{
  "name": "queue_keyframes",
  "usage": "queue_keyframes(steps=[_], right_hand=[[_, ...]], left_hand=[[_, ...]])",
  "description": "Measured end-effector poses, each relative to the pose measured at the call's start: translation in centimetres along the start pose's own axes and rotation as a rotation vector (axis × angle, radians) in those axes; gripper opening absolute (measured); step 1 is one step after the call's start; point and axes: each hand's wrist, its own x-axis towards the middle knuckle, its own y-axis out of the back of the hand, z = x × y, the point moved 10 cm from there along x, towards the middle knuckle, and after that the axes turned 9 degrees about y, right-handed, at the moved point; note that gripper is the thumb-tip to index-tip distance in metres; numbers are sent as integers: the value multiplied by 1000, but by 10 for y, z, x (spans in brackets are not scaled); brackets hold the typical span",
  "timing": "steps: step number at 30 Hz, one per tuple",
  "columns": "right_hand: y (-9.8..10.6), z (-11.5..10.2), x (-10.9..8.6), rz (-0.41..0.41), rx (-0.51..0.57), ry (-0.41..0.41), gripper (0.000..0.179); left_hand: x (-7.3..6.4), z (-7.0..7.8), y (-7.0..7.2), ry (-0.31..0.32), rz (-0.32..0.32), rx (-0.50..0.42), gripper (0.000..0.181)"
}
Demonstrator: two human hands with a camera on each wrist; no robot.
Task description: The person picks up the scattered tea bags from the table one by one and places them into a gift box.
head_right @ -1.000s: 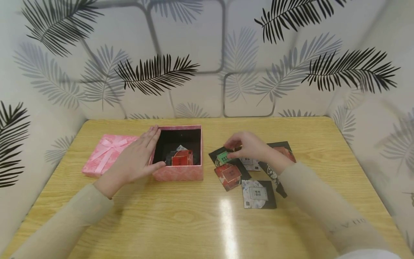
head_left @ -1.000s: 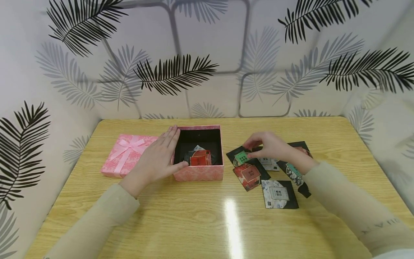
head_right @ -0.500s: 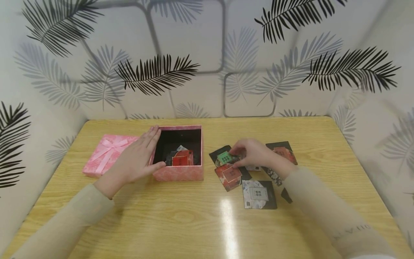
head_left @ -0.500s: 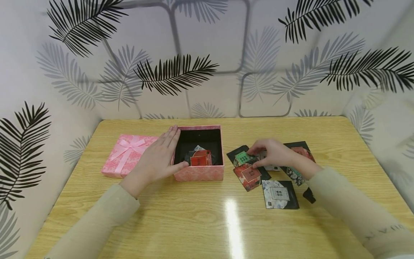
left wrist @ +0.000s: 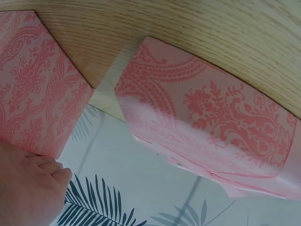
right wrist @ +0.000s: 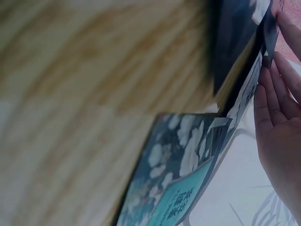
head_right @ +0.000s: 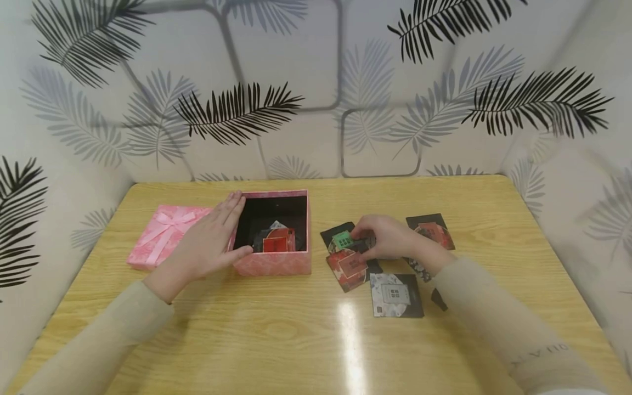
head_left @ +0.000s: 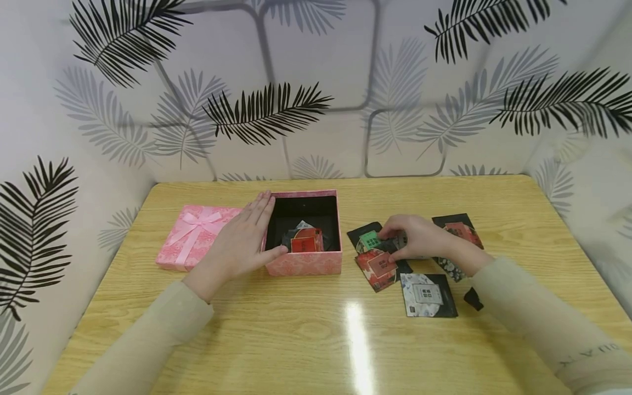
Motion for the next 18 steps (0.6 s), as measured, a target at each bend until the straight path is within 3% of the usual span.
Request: queue_keyframes(steps=[9,18], right_hand=[[-1,-1,2,14,-36,14,33],[7,-3,4,44,12,-34,22]], left_hand=[[1,-2,-2,0,0,-3,105],[1,-3,-4,1,9,11,104]])
